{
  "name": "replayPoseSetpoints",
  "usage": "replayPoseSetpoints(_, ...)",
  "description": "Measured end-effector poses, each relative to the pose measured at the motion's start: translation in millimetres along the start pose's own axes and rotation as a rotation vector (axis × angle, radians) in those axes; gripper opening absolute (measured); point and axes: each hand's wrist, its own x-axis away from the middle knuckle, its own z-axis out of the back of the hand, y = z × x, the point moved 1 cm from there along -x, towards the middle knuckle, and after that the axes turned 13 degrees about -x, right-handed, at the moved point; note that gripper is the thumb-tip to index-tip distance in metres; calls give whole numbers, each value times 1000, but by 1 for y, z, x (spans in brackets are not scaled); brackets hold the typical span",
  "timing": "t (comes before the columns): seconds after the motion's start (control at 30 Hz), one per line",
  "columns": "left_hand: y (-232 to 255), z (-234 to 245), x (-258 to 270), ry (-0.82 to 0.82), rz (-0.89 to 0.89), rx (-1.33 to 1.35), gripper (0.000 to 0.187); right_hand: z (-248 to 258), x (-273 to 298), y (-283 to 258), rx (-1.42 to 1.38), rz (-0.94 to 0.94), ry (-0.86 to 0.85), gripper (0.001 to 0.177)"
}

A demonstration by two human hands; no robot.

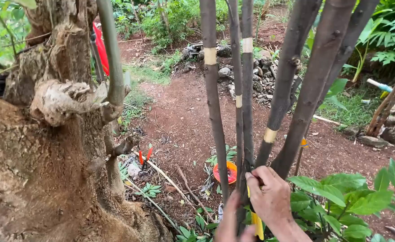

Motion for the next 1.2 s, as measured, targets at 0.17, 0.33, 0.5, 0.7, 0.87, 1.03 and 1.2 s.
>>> replayPoseSetpoints(0.17, 61, -35, -28, -69, -249, 199, 91, 23, -34, 34, 413, 158, -63, 16)
replayPoseSetpoints(0.33, 80, -53, -47, -4, -132, 501, 75, 48, -61, 31, 391, 122, -115, 17)
replayPoseSetpoints(0.5, 51, -76, -97, 15, 55, 600, 50, 73, -78, 27, 478, 52, -363, 15)
replayPoseSetpoints(0.7, 74, -51, -183, -220, 25, 645, 52, 65, -70, -3, 1062, 218, -196, 26)
replayPoseSetpoints(0.87, 52, -82, -209, -346, -41, 789, 35, 46, -67, 26, 1163, 550, 63, 25)
replayPoseSetpoints(1.03, 41, -92, -218, -476, -54, 1091, 35, 35, -72, 31, 1219, 568, 101, 36)
replayPoseSetpoints(1.2, 35, -91, -221, -545, -34, 1125, 33, 33, -74, 33, 1326, 534, 118, 32)
